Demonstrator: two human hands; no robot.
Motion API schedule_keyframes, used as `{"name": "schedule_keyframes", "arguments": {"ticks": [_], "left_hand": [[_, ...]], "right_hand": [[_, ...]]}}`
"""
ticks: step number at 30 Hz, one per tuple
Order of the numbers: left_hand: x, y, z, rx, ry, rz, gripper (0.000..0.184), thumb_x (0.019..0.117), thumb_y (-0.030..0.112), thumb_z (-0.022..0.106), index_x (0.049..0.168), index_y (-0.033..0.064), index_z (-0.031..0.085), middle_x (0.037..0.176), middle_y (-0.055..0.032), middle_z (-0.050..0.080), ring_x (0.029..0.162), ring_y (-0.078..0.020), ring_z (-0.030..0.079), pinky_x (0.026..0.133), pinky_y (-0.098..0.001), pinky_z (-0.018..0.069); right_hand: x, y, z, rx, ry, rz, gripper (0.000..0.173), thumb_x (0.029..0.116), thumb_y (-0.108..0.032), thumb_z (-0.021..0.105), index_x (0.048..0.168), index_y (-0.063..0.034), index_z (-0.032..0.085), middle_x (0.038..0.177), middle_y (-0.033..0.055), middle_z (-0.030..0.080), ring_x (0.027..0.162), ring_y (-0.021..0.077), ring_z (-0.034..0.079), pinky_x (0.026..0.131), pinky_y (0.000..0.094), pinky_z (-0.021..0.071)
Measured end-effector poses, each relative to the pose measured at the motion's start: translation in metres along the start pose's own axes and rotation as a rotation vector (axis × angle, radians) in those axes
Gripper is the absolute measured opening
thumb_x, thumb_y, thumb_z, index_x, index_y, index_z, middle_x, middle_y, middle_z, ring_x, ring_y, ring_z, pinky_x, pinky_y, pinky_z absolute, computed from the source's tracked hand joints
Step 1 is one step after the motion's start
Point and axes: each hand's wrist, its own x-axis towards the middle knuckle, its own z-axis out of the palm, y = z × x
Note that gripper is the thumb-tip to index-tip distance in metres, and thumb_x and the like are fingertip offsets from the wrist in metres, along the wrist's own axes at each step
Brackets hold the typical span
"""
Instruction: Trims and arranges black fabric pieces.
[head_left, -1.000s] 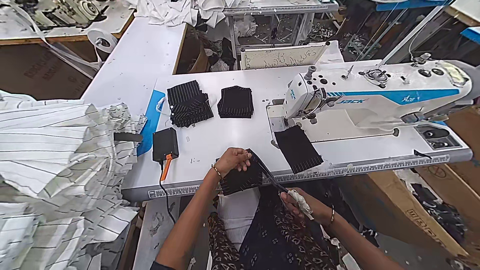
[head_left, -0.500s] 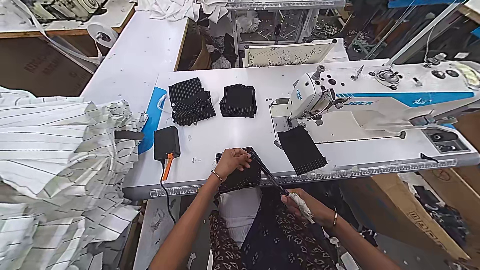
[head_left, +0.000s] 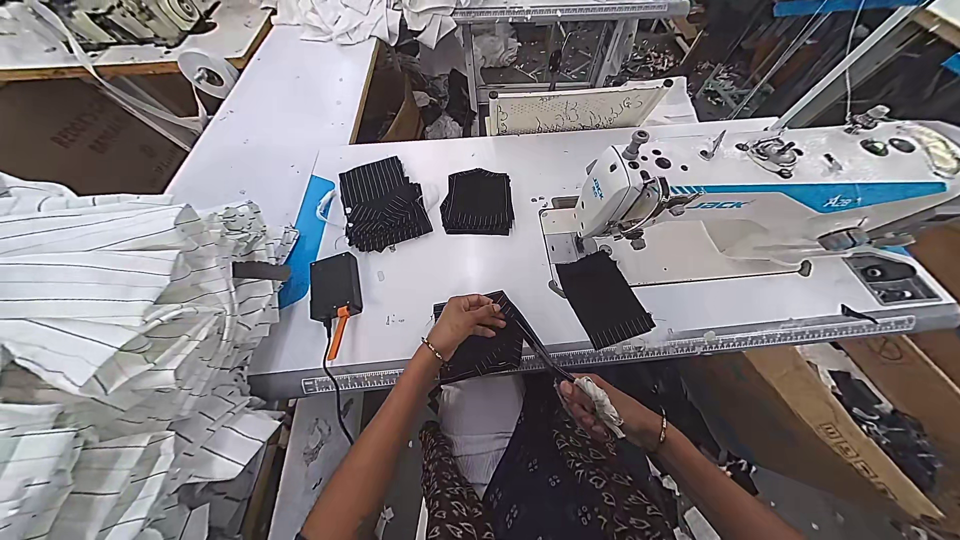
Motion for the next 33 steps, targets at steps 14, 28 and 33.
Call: {"name": "schedule_keyframes", "arguments": {"ticks": [14,28,33], "left_hand": [[0.002,0.0,0.0,0.007,-0.01,0.006,0.014,0.1043,0.008,0.056,0.111,-0.0034,0.061,0.093,-0.0067,0.075,0.081,-0.015,0.076,0.074,-0.0311,0.0627],[0.006,-0.001,0.002,0.05,-0.013,0.012,0.015,0.1044,0.008,0.056,0.113,-0.0037,0.061,0.091,-0.0073,0.076,0.08,-0.0156,0.076,0.074,-0.0317,0.0632],[0.004,0.005,0.008,0.086,-0.089,0.073,0.02,0.1064,0.01,0.052,0.115,-0.0073,0.059,0.092,-0.0087,0.074,0.08,-0.0149,0.074,0.077,-0.032,0.0619]], "right_hand": [[0.007,0.0,0.008,-0.001,0.067,-0.021,0.029,0.1027,-0.039,0.058,0.082,-0.0194,0.053,0.058,-0.0115,0.048,0.045,-0.0017,0.045,0.043,0.0143,0.0391],[0.021,0.0,0.021,0.025,0.123,-0.061,0.03,0.105,-0.033,0.057,0.08,-0.0171,0.053,0.056,-0.0098,0.048,0.043,-0.0002,0.045,0.042,0.0155,0.0396],[0.003,0.005,0.026,0.048,0.231,-0.144,0.025,0.1032,-0.03,0.059,0.083,-0.016,0.056,0.057,-0.0092,0.051,0.044,0.0,0.047,0.042,0.0154,0.0406]]}}
